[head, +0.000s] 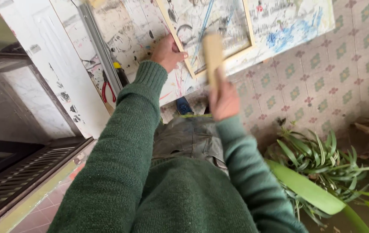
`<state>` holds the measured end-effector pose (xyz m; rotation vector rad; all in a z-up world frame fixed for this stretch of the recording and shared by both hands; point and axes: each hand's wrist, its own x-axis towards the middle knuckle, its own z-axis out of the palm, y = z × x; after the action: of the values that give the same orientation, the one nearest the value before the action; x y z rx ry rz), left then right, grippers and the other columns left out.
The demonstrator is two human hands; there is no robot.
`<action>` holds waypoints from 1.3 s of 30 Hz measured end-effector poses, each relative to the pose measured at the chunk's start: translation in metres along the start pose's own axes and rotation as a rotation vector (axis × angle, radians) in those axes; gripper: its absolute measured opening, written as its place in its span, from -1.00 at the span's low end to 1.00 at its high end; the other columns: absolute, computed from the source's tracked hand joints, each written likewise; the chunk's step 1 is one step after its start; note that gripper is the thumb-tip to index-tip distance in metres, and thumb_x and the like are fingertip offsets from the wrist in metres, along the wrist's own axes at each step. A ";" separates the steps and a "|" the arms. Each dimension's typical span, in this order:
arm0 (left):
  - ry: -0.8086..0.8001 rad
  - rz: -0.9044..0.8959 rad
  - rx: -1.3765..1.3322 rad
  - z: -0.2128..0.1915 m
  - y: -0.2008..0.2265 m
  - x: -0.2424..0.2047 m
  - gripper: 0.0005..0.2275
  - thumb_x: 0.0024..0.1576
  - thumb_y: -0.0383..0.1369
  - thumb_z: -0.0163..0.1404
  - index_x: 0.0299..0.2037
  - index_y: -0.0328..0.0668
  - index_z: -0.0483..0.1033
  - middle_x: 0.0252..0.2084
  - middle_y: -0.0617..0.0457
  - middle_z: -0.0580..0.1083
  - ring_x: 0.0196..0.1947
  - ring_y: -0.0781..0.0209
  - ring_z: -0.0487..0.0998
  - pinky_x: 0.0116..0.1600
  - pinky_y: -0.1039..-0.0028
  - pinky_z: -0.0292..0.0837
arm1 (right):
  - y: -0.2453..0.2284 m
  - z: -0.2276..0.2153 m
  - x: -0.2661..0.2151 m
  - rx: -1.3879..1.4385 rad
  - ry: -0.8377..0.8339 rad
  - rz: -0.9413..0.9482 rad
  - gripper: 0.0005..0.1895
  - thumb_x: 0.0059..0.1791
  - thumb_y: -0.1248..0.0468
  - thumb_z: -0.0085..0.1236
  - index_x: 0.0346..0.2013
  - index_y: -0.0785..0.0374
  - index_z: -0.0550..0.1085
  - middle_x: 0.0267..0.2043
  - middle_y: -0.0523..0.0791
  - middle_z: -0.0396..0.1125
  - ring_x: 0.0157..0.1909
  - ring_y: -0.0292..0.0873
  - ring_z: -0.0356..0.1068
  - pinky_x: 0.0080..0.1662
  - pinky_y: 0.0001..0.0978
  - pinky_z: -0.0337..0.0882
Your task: Sanding the edges and surfaces of small wooden picture frames at a workbench.
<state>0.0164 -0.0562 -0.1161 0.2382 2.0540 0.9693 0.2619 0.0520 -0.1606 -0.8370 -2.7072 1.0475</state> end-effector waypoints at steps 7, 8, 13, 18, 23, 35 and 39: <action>-0.016 -0.054 -0.003 -0.007 0.012 -0.001 -0.68 0.09 -0.47 0.16 0.01 -0.33 0.37 -0.25 -0.01 0.51 -0.31 0.20 0.62 -0.37 0.35 0.61 | 0.016 -0.062 -0.011 -0.019 -0.119 0.055 -0.43 0.07 0.09 0.12 0.40 -0.12 0.32 -0.22 0.08 0.40 -0.26 0.06 0.44 -0.13 -0.08 0.52; -0.015 -0.038 0.005 -0.005 0.008 -0.001 -0.68 0.10 -0.47 0.16 0.02 -0.33 0.37 -0.23 0.00 0.51 -0.31 0.19 0.61 -0.36 0.37 0.62 | 0.017 -0.066 -0.001 0.004 -0.050 0.029 -0.43 0.11 0.10 0.11 0.43 -0.07 0.30 -0.16 0.08 0.41 -0.21 0.09 0.43 -0.10 -0.07 0.51; -0.028 -0.025 0.092 -0.004 0.008 -0.001 -0.67 0.13 -0.45 0.17 0.05 -0.35 0.37 -0.21 0.00 0.51 -0.28 0.20 0.63 -0.32 0.41 0.64 | 0.000 -0.049 0.020 0.061 -0.035 -0.086 -0.43 0.12 0.13 0.06 0.45 0.01 0.28 -0.13 0.08 0.40 -0.17 0.13 0.43 -0.10 -0.03 0.49; -0.037 -0.085 -0.001 -0.006 0.020 -0.009 -0.68 0.12 -0.49 0.13 0.05 -0.32 0.37 -0.24 -0.04 0.52 -0.28 0.22 0.63 -0.33 0.41 0.61 | 0.050 -0.093 0.005 0.039 -0.238 -0.134 -0.41 0.05 0.15 0.11 0.40 -0.02 0.33 -0.21 0.06 0.38 -0.23 0.10 0.42 -0.12 -0.06 0.49; -0.021 -0.110 0.021 -0.003 0.018 -0.005 -0.70 0.11 -0.48 0.15 0.01 -0.31 0.37 -0.20 0.02 0.51 -0.30 0.23 0.60 -0.33 0.45 0.64 | 0.052 -0.085 0.047 0.099 -0.142 -0.085 -0.40 0.09 0.20 0.09 0.45 -0.01 0.31 -0.14 0.07 0.38 -0.20 0.06 0.44 -0.11 -0.10 0.50; -0.019 -0.132 -0.013 -0.003 0.016 -0.010 -0.74 0.13 -0.46 0.16 -0.04 -0.28 0.37 -0.23 0.03 0.52 -0.25 0.25 0.61 -0.29 0.41 0.61 | 0.068 -0.131 0.074 0.044 -0.333 -0.211 -0.44 0.11 0.11 0.07 0.43 -0.03 0.30 -0.18 0.06 0.39 -0.36 -0.09 0.43 -0.24 -0.14 0.55; 0.014 -0.140 0.013 -0.003 0.012 -0.005 -0.73 0.11 -0.48 0.17 -0.05 -0.26 0.38 -0.22 0.02 0.52 -0.23 0.24 0.60 -0.28 0.40 0.61 | 0.050 -0.098 0.079 -0.008 -0.514 -0.235 -0.47 0.10 0.09 0.09 0.38 -0.10 0.32 0.00 0.08 0.37 -0.51 -0.14 0.40 -0.50 -0.24 0.52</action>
<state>0.0156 -0.0525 -0.1037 0.0934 2.0611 0.8743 0.2473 0.1823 -0.1262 -0.2548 -3.1149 1.3447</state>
